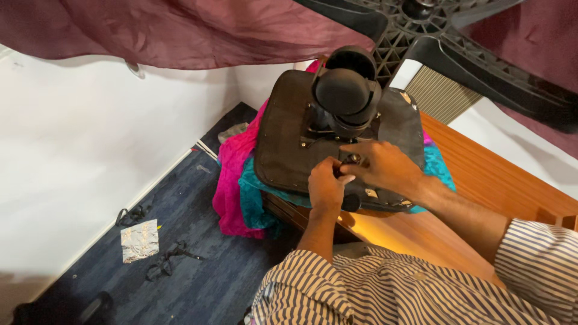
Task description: The person uses a screwdriver to tighten screws on the underside of an overturned office chair. They work on multiple screw locations around the chair base while it rests on a wooden table.
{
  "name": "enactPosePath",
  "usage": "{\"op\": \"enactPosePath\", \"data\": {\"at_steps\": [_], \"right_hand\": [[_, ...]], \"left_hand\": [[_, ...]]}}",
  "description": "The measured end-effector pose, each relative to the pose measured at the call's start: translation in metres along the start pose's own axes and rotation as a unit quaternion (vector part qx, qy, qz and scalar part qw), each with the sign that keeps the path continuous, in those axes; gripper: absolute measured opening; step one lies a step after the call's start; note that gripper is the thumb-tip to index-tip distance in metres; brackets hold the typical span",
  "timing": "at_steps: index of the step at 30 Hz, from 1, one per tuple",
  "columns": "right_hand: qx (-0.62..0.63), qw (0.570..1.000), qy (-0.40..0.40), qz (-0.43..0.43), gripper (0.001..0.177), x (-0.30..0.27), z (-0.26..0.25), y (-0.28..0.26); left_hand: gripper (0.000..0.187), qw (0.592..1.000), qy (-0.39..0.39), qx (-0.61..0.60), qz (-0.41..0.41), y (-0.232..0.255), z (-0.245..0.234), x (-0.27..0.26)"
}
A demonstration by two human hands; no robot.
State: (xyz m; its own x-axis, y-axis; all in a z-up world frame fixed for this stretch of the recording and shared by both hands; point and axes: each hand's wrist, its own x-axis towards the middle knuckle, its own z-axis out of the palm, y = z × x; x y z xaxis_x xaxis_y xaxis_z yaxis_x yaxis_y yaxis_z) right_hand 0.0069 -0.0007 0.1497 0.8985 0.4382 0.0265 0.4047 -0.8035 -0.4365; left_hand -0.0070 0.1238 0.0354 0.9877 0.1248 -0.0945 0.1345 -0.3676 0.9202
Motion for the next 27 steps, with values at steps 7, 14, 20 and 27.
{"op": "enactPosePath", "data": {"at_steps": [7,14,20,27], "right_hand": [[-0.049,0.996,-0.041,0.060,0.030,0.009,0.013,0.010],[0.009,1.000,-0.008,0.016,0.049,0.009,0.015,0.016],[-0.049,0.993,-0.064,0.085,0.038,0.016,0.006,0.010],[-0.057,0.991,-0.065,0.105,0.040,0.019,0.008,0.007]], "left_hand": [[0.038,0.995,0.023,-0.047,0.085,-0.011,0.012,0.001],[0.044,0.998,-0.004,0.003,0.055,-0.005,-0.003,0.006],[0.044,0.998,-0.020,-0.054,0.009,0.005,-0.007,0.005],[0.037,0.998,-0.059,0.032,-0.005,-0.007,0.000,0.010]]}}
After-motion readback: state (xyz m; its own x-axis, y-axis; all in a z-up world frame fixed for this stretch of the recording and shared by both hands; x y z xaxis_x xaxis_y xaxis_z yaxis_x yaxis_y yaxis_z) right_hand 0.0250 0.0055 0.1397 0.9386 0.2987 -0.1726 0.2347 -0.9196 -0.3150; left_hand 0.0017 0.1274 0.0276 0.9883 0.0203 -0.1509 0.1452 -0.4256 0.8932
